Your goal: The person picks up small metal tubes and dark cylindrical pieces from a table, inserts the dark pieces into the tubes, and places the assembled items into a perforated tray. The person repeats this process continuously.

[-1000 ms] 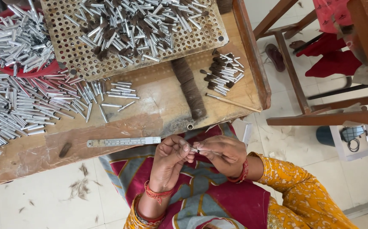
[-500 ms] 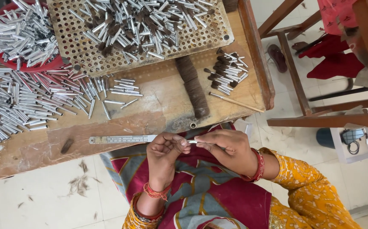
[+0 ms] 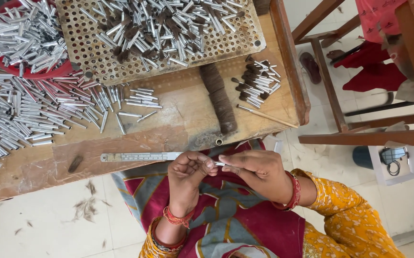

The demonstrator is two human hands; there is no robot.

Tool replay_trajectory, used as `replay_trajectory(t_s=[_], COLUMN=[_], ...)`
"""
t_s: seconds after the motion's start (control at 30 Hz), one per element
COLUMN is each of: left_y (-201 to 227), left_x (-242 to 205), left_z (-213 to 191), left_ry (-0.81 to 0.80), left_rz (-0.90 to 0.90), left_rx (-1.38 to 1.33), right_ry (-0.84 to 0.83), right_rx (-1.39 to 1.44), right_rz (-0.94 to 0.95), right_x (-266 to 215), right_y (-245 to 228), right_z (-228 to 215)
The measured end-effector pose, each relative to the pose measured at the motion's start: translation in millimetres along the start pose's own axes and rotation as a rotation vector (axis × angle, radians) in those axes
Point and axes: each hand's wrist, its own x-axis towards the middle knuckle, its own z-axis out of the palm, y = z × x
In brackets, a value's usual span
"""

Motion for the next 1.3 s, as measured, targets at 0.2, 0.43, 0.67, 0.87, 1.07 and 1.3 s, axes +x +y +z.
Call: replay_trajectory(t_s=[0.2,0.43,0.67,0.87,1.07,1.3], left_y=[3,9,17,10,7,14], left_x=[0,1,0,-1,-1,-1], left_z=[4,2,8,3,3,5], left_ry=[0.045,0.030,-0.010,-0.008,-0.046,-0.024], left_rz=[-0.020,-0.001,-0.014,-0.054,-0.079,-0.098], left_rx=[-0.037,-0.055,-0.026,-0.049,-0.089,-0.173], right_ry=[-0.085,-0.023,-0.017,-0.004,-0.006,0.120], right_rx=[-0.019,-0.017,-0.062,-0.083,-0.080,-0.278], right_rz=[-0.060,-0.002,-0.027,-0.094,-0.144,-0.185], right_x=[2,14,-1,4,-1,-6], right_y=[-3,-20,-5,-12,-6,-11], right_z=[-3,-14,-9,-9,-9,1])
